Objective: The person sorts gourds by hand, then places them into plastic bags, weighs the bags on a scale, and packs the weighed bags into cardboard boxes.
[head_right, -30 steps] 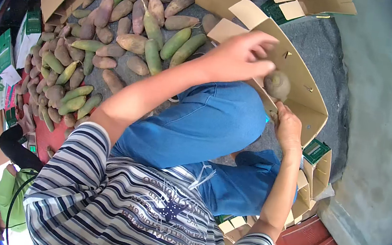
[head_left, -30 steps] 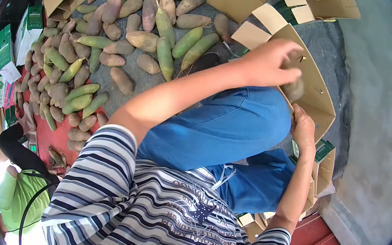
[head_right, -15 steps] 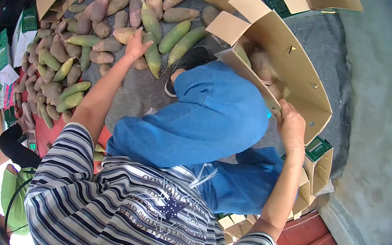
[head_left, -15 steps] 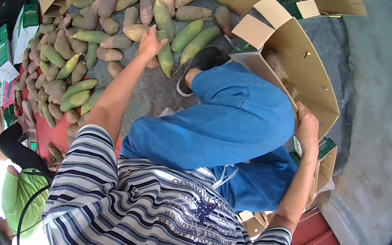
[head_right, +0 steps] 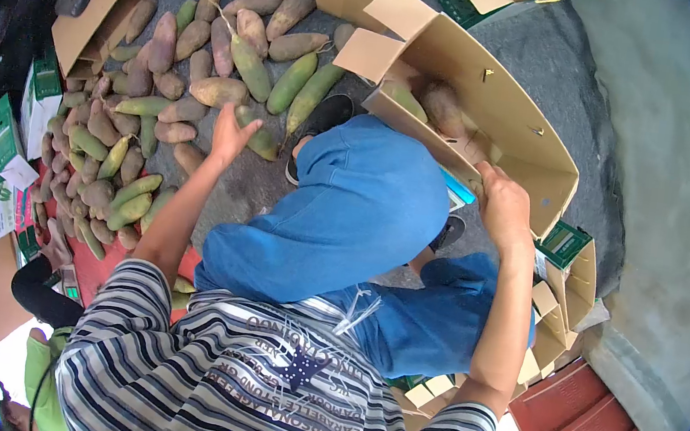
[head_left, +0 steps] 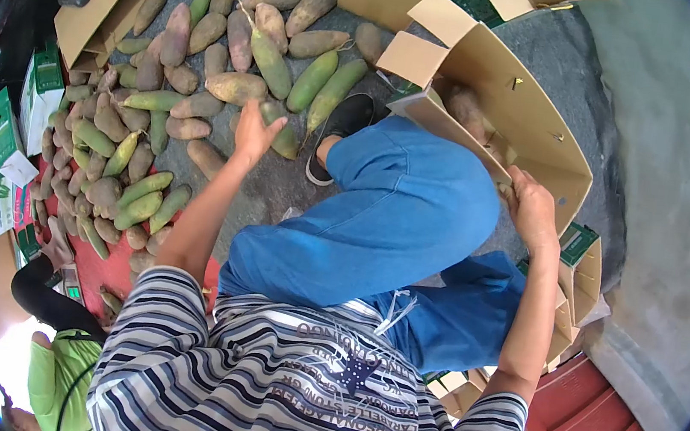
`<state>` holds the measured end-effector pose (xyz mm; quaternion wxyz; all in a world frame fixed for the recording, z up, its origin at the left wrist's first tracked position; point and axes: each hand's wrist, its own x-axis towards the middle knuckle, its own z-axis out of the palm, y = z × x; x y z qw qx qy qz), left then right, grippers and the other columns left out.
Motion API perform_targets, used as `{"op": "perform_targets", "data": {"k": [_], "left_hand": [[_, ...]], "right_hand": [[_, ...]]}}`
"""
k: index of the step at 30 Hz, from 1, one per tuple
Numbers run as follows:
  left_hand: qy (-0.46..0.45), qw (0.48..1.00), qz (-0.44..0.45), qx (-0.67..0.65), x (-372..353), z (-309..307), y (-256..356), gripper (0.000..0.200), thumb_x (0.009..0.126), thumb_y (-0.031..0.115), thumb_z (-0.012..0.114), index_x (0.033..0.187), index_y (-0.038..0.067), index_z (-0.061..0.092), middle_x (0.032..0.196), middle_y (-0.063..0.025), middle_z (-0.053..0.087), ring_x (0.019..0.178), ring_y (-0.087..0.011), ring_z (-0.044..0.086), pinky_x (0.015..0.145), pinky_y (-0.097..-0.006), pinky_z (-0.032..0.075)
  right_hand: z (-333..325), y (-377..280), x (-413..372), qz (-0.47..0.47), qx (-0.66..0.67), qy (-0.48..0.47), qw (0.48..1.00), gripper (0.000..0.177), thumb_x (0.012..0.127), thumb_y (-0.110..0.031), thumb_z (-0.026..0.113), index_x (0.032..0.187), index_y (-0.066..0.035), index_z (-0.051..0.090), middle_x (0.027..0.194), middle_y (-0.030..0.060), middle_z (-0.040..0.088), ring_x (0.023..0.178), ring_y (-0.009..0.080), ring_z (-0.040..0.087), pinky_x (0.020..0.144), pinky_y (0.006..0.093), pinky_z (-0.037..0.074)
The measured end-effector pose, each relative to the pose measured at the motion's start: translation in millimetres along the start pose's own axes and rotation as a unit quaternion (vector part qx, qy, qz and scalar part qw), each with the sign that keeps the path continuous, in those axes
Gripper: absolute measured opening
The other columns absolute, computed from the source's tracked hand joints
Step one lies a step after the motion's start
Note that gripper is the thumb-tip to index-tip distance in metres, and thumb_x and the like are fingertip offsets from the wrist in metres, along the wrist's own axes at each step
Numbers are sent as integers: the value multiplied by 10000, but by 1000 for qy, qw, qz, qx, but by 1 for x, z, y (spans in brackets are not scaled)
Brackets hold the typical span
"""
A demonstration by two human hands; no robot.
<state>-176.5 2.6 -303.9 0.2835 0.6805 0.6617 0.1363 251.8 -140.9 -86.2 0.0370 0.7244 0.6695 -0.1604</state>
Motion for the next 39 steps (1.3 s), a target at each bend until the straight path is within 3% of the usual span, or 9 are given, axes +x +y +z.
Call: {"op": "perform_targets", "data": {"k": [7,10,12,16,18,23,32,36,39], "left_hand": [[152,958,98,-222,-16,-99,107,514,755,207,767,1154,2,517,1101,-124,540,980,-209,555,814,-310,474],[263,868,246,-340,-22,-149,177,595,762,51,737,1235,-27,385,1172,-157,485,1017,-227,559,899,-332,483],[268,783,290,-481,-33,-157,230,624,741,20,742,1233,-17,360,1182,-164,482,1028,-235,562,918,-350,482],[200,811,397,-380,-27,-126,280,588,687,123,797,1167,25,471,1086,-103,522,997,-232,528,845,-335,447],[49,835,393,-381,-23,-101,292,504,726,177,755,1136,32,500,1056,-128,528,982,-263,539,838,-352,444],[-21,917,218,-334,-3,-49,219,419,825,245,672,1142,13,523,1129,-131,543,1036,-227,563,854,-345,475],[-125,981,-8,148,-3,-3,-20,424,781,258,636,1080,-26,540,1115,-255,544,1036,-408,534,870,-458,441],[-58,990,-123,-47,6,49,-139,654,761,351,681,1215,-75,480,1190,-269,540,1023,-409,571,842,-456,470],[-14,878,-393,-272,-5,32,-97,673,765,369,713,1205,-85,484,1178,-222,558,1011,-353,586,802,-434,490]], "right_hand": [[6,9,-2,-18,-3,22,1000,291,762,8,526,1035,-80,575,914,162,627,858,344,616,740,436,490],[7,7,-3,0,-7,10,1000,300,761,5,530,1047,-80,566,912,166,625,863,344,616,742,438,489],[6,9,-1,1,-12,9,1000,305,761,3,536,1053,-80,561,926,167,624,871,343,614,746,439,488],[1,4,-2,-11,-5,3,1000,311,785,-39,561,1095,-59,554,985,173,616,894,362,597,761,435,482],[1,2,-3,-4,-3,11,1000,311,773,-17,558,1075,-90,551,953,155,621,877,345,607,752,440,488],[3,6,-2,-15,-2,-4,1000,321,786,-48,577,1102,-94,545,944,150,620,861,345,608,747,442,488],[0,5,-1,-15,-7,-10,1000,304,789,-61,578,1090,-98,557,979,144,613,886,358,595,746,435,482],[1,2,-1,-6,22,-6,1000,299,786,-48,582,1082,-90,559,975,150,610,887,361,592,747,432,476],[0,0,-1,2,27,-11,1000,287,790,-46,588,1073,-81,563,972,152,608,886,360,591,743,430,473]]}}
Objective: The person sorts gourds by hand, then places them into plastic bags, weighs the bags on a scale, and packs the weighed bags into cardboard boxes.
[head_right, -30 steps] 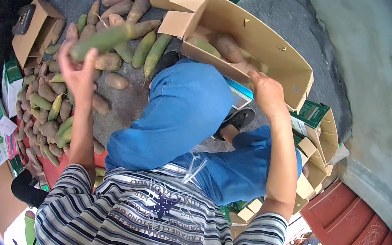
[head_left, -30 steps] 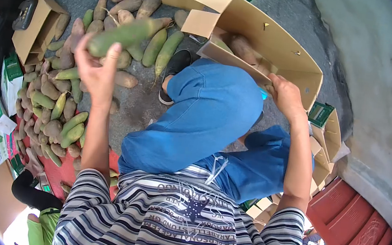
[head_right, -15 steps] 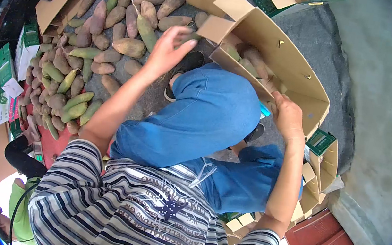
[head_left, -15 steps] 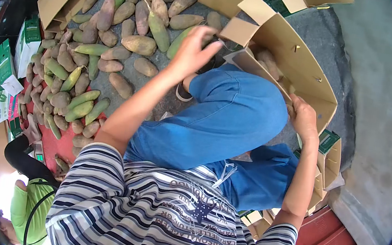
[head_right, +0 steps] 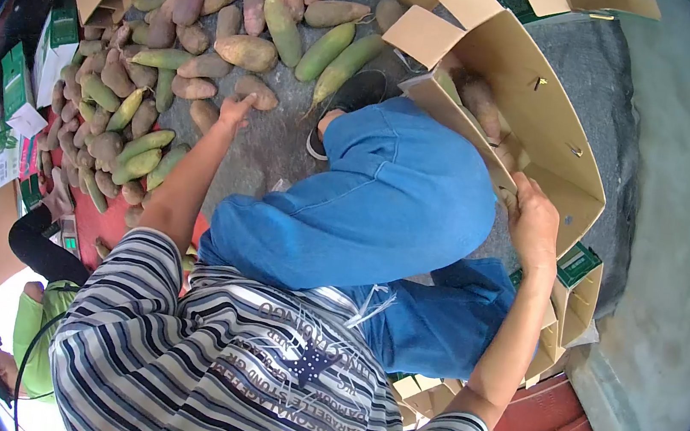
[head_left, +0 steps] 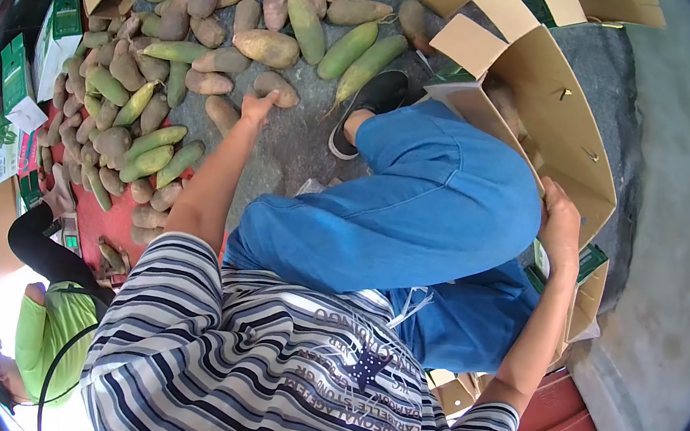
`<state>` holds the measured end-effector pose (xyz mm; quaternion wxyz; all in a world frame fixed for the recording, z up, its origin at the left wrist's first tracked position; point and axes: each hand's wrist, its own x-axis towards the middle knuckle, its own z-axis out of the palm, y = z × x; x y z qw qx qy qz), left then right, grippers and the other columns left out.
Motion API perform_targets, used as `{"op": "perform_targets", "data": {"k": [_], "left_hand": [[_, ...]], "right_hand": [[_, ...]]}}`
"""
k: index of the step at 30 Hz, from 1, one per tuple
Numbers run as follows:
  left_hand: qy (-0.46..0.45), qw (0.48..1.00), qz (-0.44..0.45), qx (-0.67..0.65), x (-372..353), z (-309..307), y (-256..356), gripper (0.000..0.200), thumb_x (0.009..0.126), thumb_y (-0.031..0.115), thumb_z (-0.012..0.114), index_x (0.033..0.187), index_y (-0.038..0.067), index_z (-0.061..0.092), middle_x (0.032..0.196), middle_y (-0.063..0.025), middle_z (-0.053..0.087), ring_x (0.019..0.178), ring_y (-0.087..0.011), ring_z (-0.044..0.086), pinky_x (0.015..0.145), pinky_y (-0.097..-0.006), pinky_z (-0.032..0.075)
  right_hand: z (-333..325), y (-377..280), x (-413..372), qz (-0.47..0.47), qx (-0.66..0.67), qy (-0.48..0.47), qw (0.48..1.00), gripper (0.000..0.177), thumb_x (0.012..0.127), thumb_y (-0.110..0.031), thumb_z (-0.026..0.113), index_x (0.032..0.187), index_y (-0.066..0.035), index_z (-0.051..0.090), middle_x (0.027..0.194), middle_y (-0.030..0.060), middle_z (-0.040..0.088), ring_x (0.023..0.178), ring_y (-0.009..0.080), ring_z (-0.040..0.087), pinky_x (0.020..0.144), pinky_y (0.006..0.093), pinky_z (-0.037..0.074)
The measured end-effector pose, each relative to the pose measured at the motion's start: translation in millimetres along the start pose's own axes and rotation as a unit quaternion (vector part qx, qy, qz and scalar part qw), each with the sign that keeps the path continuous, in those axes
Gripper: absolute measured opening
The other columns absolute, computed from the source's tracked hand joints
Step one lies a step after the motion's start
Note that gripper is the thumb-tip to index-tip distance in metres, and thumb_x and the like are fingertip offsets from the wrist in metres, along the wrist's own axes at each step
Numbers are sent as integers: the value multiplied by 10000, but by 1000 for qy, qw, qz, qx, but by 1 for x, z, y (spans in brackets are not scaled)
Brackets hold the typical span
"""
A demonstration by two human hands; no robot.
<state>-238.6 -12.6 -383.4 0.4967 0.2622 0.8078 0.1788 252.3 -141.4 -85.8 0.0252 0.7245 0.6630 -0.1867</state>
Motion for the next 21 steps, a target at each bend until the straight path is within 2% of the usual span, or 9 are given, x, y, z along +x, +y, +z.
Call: {"op": "perform_targets", "data": {"k": [3,6,10,12,15,18,20,21], "left_hand": [[6,991,-109,-81,13,12,-4,666,750,355,744,1200,-69,497,1157,-173,568,951,-305,595,718,-402,502],[-8,988,-124,-90,23,28,-2,632,740,344,756,1165,-59,518,1127,-153,580,907,-272,596,682,-384,498],[14,983,-148,-111,19,37,15,529,756,310,731,1118,-28,542,1093,-126,595,873,-242,596,707,-356,490],[31,978,-141,-150,-17,42,33,485,768,288,710,1107,-16,545,1084,-124,599,864,-228,598,730,-337,485],[-107,971,-108,-182,-60,43,47,532,780,373,679,1147,21,523,1055,-82,590,846,-180,570,658,-280,477],[-171,949,185,-191,-132,46,103,588,743,249,721,1201,-35,486,1100,-135,597,977,-205,588,821,-337,482],[-167,870,425,-187,-169,59,146,653,723,240,737,1241,-40,453,1134,-141,584,1033,-207,572,872,-332,468],[-149,838,508,-133,-198,61,174,677,706,227,740,1252,-35,439,1162,-157,559,1045,-233,564,896,-338,458]], "right_hand": [[-2,-4,2,14,-6,-3,1000,268,798,-52,589,1065,-73,566,972,153,609,884,360,590,740,429,474],[0,0,1,8,-6,2,1000,253,808,-59,586,1060,-69,568,972,154,609,883,360,590,739,430,476],[-1,-5,2,9,12,4,1000,246,810,-55,579,1055,-67,569,976,155,609,884,361,589,739,430,476],[-2,-5,0,10,9,1,1000,253,806,-48,575,1058,-67,567,979,155,608,886,362,590,740,430,476],[-3,-3,1,8,-7,-10,1000,276,800,-33,566,1074,-69,560,982,156,606,889,364,590,743,431,476],[0,1,-1,1,-14,6,1000,302,795,-21,560,1093,-71,552,983,162,605,893,367,589,747,434,476],[3,2,-1,-7,0,21,1000,314,794,-17,559,1103,-72,548,983,166,605,894,369,589,748,436,477],[4,2,-1,-9,-4,26,1000,306,798,-24,562,1100,-72,552,985,169,606,890,370,590,751,438,479]]}}
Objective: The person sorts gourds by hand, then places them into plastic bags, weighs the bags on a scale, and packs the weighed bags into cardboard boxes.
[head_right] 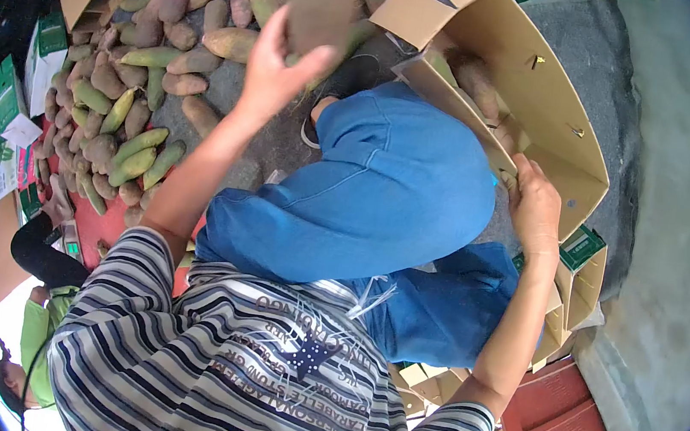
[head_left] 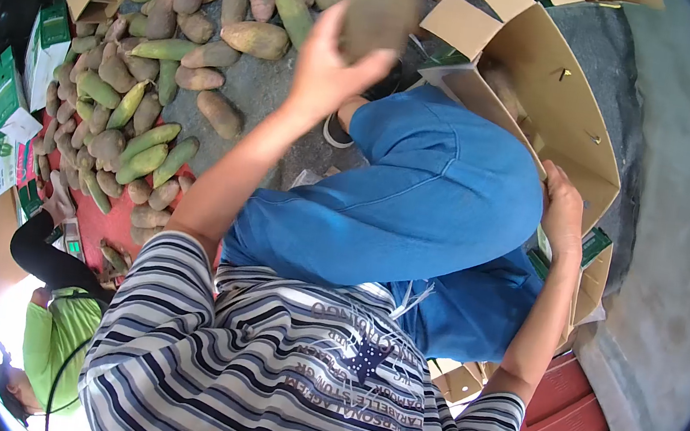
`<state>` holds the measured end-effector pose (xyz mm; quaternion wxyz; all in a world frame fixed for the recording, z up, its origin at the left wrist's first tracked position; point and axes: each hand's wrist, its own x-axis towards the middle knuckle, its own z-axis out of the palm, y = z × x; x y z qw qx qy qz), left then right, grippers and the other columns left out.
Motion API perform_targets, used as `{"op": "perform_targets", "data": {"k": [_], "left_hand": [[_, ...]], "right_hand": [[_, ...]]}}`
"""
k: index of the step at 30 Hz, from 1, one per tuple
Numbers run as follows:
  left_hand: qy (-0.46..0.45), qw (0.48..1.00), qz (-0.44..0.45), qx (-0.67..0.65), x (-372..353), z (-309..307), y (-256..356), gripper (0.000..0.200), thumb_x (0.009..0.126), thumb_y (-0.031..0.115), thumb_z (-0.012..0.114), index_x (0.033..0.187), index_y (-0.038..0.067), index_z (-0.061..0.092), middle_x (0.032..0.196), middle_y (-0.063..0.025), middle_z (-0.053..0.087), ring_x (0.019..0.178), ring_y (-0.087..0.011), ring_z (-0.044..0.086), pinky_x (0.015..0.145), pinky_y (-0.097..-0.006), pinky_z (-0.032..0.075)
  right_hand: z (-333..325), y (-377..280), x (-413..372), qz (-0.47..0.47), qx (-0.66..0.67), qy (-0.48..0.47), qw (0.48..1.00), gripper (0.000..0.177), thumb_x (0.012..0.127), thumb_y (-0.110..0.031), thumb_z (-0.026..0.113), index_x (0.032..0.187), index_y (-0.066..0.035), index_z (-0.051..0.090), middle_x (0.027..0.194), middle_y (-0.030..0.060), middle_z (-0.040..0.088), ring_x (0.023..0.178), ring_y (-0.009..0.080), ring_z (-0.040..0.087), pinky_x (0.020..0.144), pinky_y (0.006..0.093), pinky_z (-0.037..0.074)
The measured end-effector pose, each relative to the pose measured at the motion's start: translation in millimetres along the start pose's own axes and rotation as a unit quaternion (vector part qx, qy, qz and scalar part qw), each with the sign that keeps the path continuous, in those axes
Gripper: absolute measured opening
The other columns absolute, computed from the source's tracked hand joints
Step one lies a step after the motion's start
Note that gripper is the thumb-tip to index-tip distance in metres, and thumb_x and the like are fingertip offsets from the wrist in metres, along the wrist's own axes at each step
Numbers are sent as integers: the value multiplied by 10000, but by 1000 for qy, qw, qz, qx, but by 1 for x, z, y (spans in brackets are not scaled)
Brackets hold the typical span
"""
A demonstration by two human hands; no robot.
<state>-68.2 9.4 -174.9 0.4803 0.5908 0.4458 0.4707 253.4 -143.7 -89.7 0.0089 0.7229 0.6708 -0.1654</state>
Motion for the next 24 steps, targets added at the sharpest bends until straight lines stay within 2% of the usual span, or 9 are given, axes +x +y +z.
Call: {"op": "perform_targets", "data": {"k": [5,7,9,10,11,12,15,20,24], "left_hand": [[-174,947,257,80,45,63,103,707,719,382,694,1254,-5,442,1120,-197,531,1029,-339,541,871,-400,452],[-120,948,286,76,61,68,99,520,793,363,610,1182,32,511,1070,-183,564,994,-363,566,829,-423,466],[-138,976,138,94,88,57,83,313,863,166,532,1114,-20,559,1178,-189,537,1151,-313,494,917,-363,420],[-132,960,127,213,105,48,60,364,875,227,539,1141,-21,548,1187,-192,527,1137,-310,505,907,-368,429],[-123,930,115,327,122,35,23,418,888,289,545,1168,-22,537,1196,-194,518,1122,-308,515,897,-372,438],[-114,887,229,384,140,14,-27,379,845,246,570,1171,59,519,1132,-188,548,976,-362,564,835,-442,456],[-188,759,37,622,156,-36,-94,333,838,114,481,1169,76,486,1298,-168,448,1033,-384,552,850,-473,462],[-291,652,-104,693,155,-128,-186,490,823,105,496,1292,116,355,1392,-187,357,1056,-378,563,849,-452,474],[-258,693,-138,658,126,-135,-164,505,808,158,517,1294,95,394,1304,-208,440,1038,-384,568,855,-453,469]], "right_hand": [[-2,0,-1,10,-1,-15,1000,269,804,-38,565,1071,-73,558,966,166,606,872,372,591,742,440,478],[0,-2,0,11,4,-11,1000,254,805,-42,566,1057,-76,559,954,164,604,862,373,590,735,441,476],[-3,-6,-1,5,8,1,1000,243,803,-43,567,1044,-78,557,941,160,601,853,374,588,728,442,474],[-3,-5,-1,2,13,2,1000,240,803,-45,568,1040,-82,557,938,157,600,850,373,588,724,443,474],[-3,-4,-1,-1,17,2,1000,237,803,-46,568,1037,-85,557,935,155,598,846,372,588,721,443,474],[-3,-3,-1,-6,19,1,1000,234,803,-48,569,1033,-89,556,931,152,597,843,372,588,717,443,474],[-1,-2,0,17,21,-7,1000,230,801,-49,571,1025,-100,557,933,141,596,844,366,590,708,443,476],[-2,-3,1,18,32,-9,999,217,806,-56,572,1017,-105,558,930,137,595,835,362,591,702,443,477],[-5,-8,0,29,38,-15,999,203,819,-67,566,1018,-103,557,926,140,595,834,363,592,705,442,479]]}}
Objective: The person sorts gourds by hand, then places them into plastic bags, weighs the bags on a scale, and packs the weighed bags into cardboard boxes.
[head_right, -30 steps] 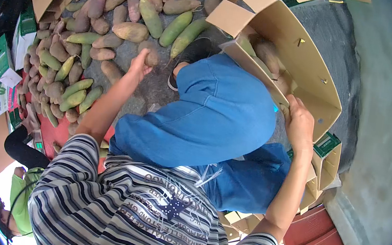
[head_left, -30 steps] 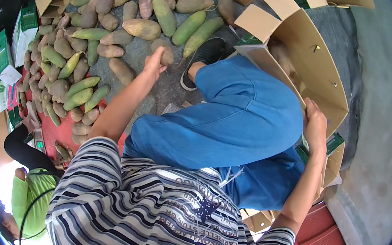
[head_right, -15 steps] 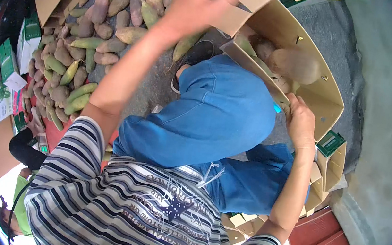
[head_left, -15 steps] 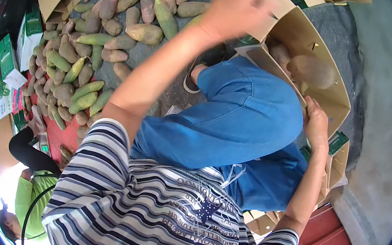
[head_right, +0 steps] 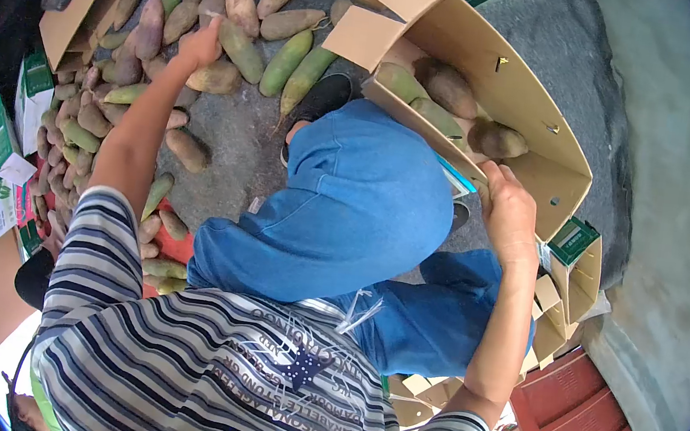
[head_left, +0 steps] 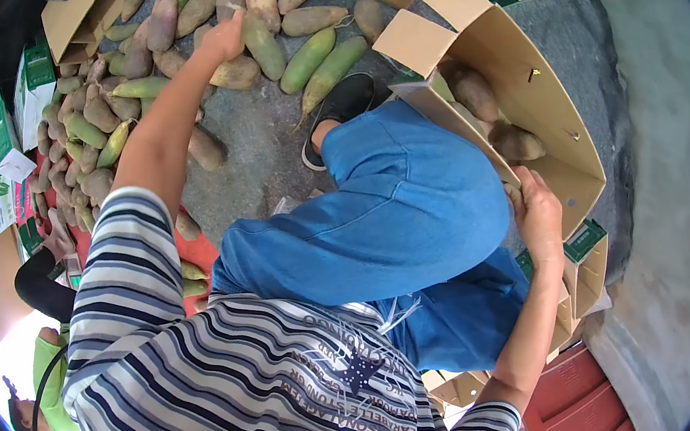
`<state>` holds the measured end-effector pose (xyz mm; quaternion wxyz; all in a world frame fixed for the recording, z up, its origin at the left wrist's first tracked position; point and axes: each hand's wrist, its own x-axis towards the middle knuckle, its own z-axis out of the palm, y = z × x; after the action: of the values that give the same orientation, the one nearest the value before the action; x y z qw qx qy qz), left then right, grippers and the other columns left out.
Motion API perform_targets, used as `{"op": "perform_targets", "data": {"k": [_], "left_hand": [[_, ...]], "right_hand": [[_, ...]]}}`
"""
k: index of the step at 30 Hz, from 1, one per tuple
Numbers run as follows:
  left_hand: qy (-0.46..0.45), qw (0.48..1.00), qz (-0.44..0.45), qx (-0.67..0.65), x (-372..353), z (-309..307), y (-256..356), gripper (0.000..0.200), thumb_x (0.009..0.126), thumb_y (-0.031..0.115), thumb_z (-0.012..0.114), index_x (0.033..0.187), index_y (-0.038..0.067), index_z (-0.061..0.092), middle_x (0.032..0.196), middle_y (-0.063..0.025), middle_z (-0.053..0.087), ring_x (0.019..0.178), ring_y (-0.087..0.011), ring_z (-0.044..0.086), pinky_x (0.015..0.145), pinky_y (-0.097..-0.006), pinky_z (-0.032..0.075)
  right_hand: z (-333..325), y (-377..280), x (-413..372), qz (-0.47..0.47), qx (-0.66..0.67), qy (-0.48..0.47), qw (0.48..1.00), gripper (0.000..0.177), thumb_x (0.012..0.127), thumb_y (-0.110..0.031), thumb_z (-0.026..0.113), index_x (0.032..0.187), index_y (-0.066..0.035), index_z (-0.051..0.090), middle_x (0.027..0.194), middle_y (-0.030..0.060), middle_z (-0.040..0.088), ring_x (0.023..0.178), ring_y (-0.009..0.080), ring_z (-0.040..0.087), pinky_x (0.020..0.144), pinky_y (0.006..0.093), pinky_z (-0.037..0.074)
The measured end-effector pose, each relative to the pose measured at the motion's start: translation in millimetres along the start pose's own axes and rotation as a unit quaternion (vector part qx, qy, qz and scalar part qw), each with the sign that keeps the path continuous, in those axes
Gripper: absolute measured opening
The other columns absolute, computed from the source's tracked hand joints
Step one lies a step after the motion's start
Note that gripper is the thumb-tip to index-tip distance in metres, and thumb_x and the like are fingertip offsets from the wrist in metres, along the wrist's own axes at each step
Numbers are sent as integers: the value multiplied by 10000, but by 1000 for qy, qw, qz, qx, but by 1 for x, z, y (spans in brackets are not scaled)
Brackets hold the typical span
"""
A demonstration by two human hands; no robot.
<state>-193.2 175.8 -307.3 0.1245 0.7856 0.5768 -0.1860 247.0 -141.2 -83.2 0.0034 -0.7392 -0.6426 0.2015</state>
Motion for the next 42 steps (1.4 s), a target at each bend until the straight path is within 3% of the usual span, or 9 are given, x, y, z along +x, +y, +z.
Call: {"op": "perform_targets", "data": {"k": [11,15,24,27,34,37,39,40,42], "left_hand": [[161,971,-34,-173,13,11,10,620,749,191,587,1326,70,395,1348,-223,392,1236,-338,416,995,-430,382],[92,978,25,-186,65,51,-25,639,748,190,575,1344,53,388,1299,-221,474,1219,-376,429,1002,-411,373],[163,971,-1,-173,2,13,4,601,812,352,653,1244,-4,433,1122,-265,577,1035,-402,557,882,-421,440],[116,968,44,-220,-32,20,0,560,803,327,670,1196,-2,445,1084,-268,585,1000,-409,570,846,-429,449],[251,939,60,-229,-129,47,42,485,787,233,707,1137,1,465,1016,-249,579,905,-395,583,791,-407,456],[323,900,70,-283,-140,12,52,455,798,214,705,1128,-5,481,1009,-231,581,881,-359,590,786,-385,461],[330,841,39,-426,-157,-38,74,434,841,210,688,1133,-42,488,1001,-159,598,896,-191,580,777,-308,473],[386,839,51,-380,-162,-64,81,434,842,179,689,1152,-38,478,1021,-142,584,909,-159,574,759,-273,482],[420,732,122,-523,-173,-109,98,435,828,120,695,1173,-22,471,1095,-109,536,936,-157,570,748,-249,495]], "right_hand": [[0,2,-1,-6,-23,1,1000,284,779,-28,574,1052,-105,560,955,135,604,877,348,597,737,438,485],[0,6,-2,-24,-20,7,999,314,752,9,560,1050,-90,564,952,140,603,891,342,596,749,432,487],[11,15,-3,-16,-36,20,999,206,810,-56,539,1014,-77,559,876,142,597,839,342,610,710,429,495],[10,14,-3,-6,-59,3,998,192,825,-86,547,1016,-87,562,870,134,601,827,332,616,700,423,500],[19,21,-2,-16,-67,22,997,205,834,-106,542,1036,-92,569,879,137,614,838,324,622,700,422,504],[18,21,-2,-20,-60,22,998,206,832,-105,544,1035,-85,566,871,140,613,843,326,619,711,427,499],[19,24,-2,-29,-53,26,998,203,830,-103,545,1031,-79,562,877,143,610,846,331,615,714,435,493],[20,24,-3,-33,-51,28,998,202,829,-102,546,1028,-77,560,880,145,608,848,333,613,715,439,490],[15,20,-3,-30,-40,19,999,197,829,-101,548,1024,-72,554,885,146,605,850,337,610,713,446,484]]}}
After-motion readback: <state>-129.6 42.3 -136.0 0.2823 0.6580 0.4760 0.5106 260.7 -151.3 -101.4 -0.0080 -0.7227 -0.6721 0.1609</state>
